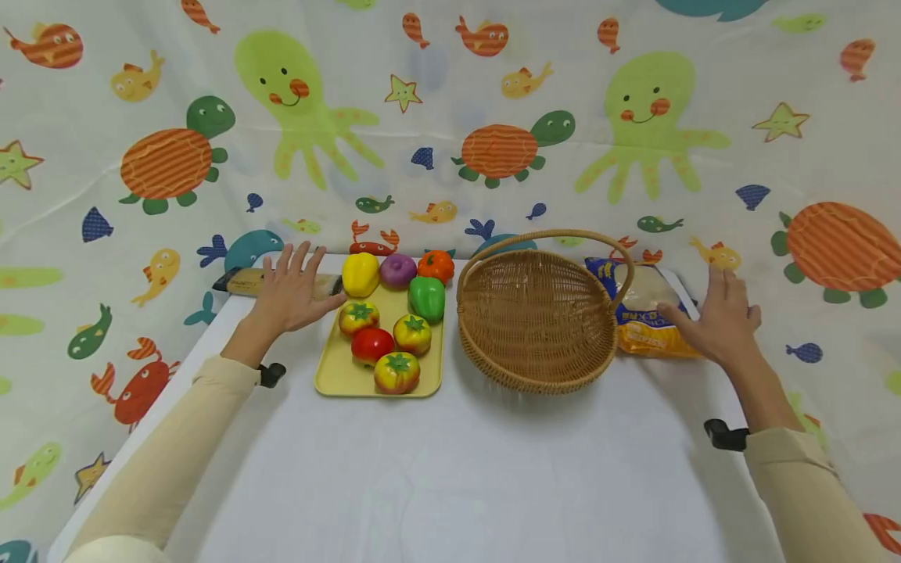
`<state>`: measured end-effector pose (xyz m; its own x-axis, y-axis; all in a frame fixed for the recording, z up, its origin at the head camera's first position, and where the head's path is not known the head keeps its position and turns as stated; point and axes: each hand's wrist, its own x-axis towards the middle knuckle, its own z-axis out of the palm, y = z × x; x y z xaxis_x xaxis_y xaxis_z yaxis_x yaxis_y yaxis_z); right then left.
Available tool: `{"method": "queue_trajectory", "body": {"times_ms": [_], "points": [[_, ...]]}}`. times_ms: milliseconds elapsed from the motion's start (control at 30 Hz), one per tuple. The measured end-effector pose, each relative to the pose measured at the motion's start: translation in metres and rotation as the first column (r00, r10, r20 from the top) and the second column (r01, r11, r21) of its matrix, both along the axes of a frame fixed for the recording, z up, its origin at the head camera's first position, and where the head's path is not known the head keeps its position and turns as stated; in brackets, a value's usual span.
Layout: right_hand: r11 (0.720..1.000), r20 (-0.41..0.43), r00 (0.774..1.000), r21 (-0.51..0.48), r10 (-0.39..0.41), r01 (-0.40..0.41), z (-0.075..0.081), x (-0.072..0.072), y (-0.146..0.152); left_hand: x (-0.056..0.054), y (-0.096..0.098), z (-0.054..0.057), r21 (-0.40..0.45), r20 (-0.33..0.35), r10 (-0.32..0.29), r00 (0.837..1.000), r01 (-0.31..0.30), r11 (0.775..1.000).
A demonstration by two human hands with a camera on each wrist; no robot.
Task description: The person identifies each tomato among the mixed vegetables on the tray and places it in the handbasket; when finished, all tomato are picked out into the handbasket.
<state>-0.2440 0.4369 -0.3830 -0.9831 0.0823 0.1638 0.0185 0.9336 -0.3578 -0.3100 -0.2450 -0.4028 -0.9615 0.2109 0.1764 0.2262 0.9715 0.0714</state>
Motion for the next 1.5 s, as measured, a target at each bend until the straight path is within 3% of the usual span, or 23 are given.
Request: {"method": "queue_trajectory", "body": {"times_ms": [100, 167, 267, 367, 467, 567, 600, 633, 667, 700, 767, 867, 967, 1100, 1200, 1267, 1367, 1500], "points": [[0.986, -0.011, 0.998, -0.159, -0.063, 0.06, 0.009, 0.014, -0.015, 0.013, -0.005, -0.006, 0.078, 0.039, 0.028, 0.999, -0.031, 0.996], [0.957, -0.029, 0.993, -0.27, -0.114, 0.102, 0.018, 0.025, -0.03, 0.024, -0.007, -0.006, 0.159, 0.088, 0.052, 0.995, -0.065, 0.985], [0.901, -0.103, 0.977, -0.416, -0.185, 0.127, 0.034, 0.045, -0.06, 0.041, -0.006, -0.005, 0.3, 0.19, 0.073, 0.979, -0.128, 0.945], [0.842, -0.236, 0.95, -0.538, -0.203, 0.046, 0.047, 0.069, -0.095, 0.054, -0.001, -0.007, 0.435, 0.275, 0.054, 0.96, -0.174, 0.883], [0.783, -0.425, 0.89, -0.606, -0.167, -0.142, 0.056, 0.094, -0.133, 0.065, 0.004, -0.016, 0.556, 0.317, 0.031, 0.948, -0.212, 0.804], [0.692, -0.602, 0.794, -0.611, -0.089, -0.386, 0.061, 0.113, -0.169, 0.07, 0.007, -0.027, 0.627, 0.33, 0.027, 0.944, -0.241, 0.741], [0.641, -0.647, 0.76, -0.607, -0.055, -0.47, 0.061, 0.117, -0.181, 0.072, 0.008, -0.031, 0.635, 0.335, 0.034, 0.942, -0.252, 0.73], [0.609, -0.677, 0.736, -0.591, -0.016, -0.53, 0.061, 0.122, -0.193, 0.073, 0.008, -0.035, 0.639, 0.341, 0.041, 0.939, -0.263, 0.723], [0.55, -0.712, 0.702, -0.579, 0.02, -0.602, 0.06, 0.124, -0.204, 0.074, 0.008, -0.039, 0.644, 0.349, 0.045, 0.936, -0.275, 0.714], [0.497, -0.738, 0.673, -0.563, 0.058, -0.66, 0.059, 0.127, -0.216, 0.074, 0.008, -0.042, 0.649, 0.356, 0.047, 0.933, -0.283, 0.706], [0.417, -0.777, 0.615, -0.519, 0.134, -0.746, 0.054, 0.131, -0.237, 0.075, 0.008, -0.048, 0.655, 0.371, 0.053, 0.927, -0.301, 0.693], [0.363, -0.784, 0.574, -0.476, 0.235, -0.801, 0.046, 0.134, -0.264, 0.077, 0.008, -0.053, 0.667, 0.372, 0.052, 0.927, -0.306, 0.679], [0.408, -0.731, 0.595, -0.456, 0.335, -0.791, 0.032, 0.134, -0.283, 0.078, 0.01, -0.056, 0.673, 0.351, 0.052, 0.935, -0.29, 0.68], [0.502, -0.576, 0.679, -0.463, 0.456, -0.73, 0.003, 0.125, -0.303, 0.079, 0.012, -0.056, 0.683, 0.32, 0.078, 0.944, -0.287, 0.672], [0.549, -0.433, 0.742, -0.5, 0.512, -0.67, -0.019, 0.116, -0.321, 0.079, 0.011, -0.059, 0.68, 0.313, 0.113, 0.943, -0.305, 0.667], [0.571, -0.342, 0.777, -0.535, 0.528, -0.623, -0.031, 0.109, -0.333, 0.079, 0.01, -0.062, 0.671, 0.313, 0.127, 0.941, -0.314, 0.672], [0.583, -0.246, 0.813, -0.591, 0.528, -0.557, -0.046, 0.097, -0.349, 0.078, 0.009, -0.067, 0.656, 0.318, 0.145, 0.937, -0.329, 0.679], [0.595, -0.182, 0.85, -0.642, 0.495, -0.484, -0.062, 0.079, -0.364, 0.079, 0.009, -0.071, 0.657, 0.315, 0.14, 0.939, -0.322, 0.681]]}}
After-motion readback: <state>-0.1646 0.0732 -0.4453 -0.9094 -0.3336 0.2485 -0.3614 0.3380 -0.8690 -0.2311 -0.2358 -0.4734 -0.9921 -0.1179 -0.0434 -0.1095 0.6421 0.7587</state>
